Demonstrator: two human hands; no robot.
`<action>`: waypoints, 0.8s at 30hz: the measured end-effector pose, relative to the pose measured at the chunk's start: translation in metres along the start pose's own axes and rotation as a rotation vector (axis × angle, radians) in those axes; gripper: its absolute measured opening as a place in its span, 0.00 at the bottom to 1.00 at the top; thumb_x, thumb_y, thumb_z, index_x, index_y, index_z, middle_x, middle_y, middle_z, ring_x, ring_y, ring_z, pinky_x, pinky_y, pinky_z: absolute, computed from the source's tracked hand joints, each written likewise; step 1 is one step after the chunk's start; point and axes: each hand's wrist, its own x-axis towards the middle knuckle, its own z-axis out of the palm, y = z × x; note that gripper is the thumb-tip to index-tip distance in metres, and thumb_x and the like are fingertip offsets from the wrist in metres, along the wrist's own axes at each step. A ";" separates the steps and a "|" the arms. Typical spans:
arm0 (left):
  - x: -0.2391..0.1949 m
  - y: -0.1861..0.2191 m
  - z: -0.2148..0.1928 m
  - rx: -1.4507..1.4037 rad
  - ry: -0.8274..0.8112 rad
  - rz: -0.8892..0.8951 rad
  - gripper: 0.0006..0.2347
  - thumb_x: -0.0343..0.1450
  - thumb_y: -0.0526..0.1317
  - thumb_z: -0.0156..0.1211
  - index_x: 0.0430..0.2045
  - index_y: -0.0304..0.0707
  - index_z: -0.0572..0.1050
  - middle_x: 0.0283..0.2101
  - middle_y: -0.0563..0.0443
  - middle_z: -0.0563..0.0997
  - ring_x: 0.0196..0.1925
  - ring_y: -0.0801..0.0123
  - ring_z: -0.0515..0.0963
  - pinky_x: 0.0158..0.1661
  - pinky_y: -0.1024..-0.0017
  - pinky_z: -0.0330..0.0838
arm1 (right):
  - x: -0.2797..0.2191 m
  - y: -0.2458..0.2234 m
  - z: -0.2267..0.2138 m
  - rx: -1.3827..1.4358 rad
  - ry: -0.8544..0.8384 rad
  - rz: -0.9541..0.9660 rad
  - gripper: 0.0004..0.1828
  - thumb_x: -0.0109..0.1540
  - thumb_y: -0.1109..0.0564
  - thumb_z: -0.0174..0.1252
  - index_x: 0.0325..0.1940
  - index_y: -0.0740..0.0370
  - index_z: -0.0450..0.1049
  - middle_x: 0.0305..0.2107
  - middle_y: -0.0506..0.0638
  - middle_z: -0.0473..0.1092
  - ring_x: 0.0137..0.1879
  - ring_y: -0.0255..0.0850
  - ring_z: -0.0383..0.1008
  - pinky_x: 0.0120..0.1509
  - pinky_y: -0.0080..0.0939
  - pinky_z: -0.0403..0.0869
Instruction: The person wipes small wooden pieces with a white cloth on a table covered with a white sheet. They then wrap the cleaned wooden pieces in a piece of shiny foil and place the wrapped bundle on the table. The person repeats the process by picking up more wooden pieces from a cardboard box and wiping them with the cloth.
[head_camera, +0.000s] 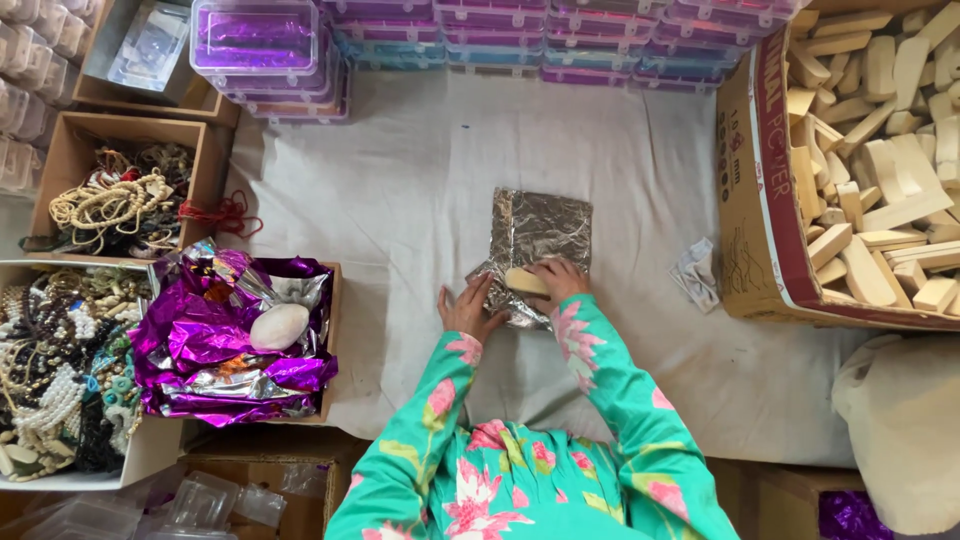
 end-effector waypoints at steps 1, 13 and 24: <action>0.000 0.006 -0.005 -0.010 -0.057 -0.054 0.37 0.57 0.54 0.74 0.63 0.52 0.68 0.63 0.61 0.73 0.64 0.74 0.71 0.66 0.37 0.40 | -0.007 -0.005 -0.009 0.036 0.003 0.012 0.40 0.44 0.43 0.73 0.60 0.42 0.73 0.54 0.45 0.68 0.63 0.51 0.65 0.62 0.61 0.66; 0.038 0.013 0.033 -0.012 -0.202 0.122 0.20 0.68 0.50 0.68 0.54 0.55 0.74 0.65 0.61 0.73 0.64 0.60 0.73 0.59 0.53 0.65 | -0.038 0.009 0.002 0.111 0.134 -0.057 0.44 0.44 0.60 0.72 0.65 0.46 0.69 0.59 0.48 0.67 0.66 0.51 0.66 0.69 0.53 0.68; 0.014 0.036 -0.016 -0.145 -0.195 0.171 0.34 0.56 0.38 0.78 0.58 0.47 0.68 0.60 0.52 0.70 0.62 0.57 0.73 0.54 0.59 0.70 | -0.050 -0.002 -0.009 0.108 0.119 0.014 0.55 0.40 0.57 0.77 0.70 0.44 0.64 0.60 0.46 0.66 0.64 0.52 0.65 0.69 0.51 0.69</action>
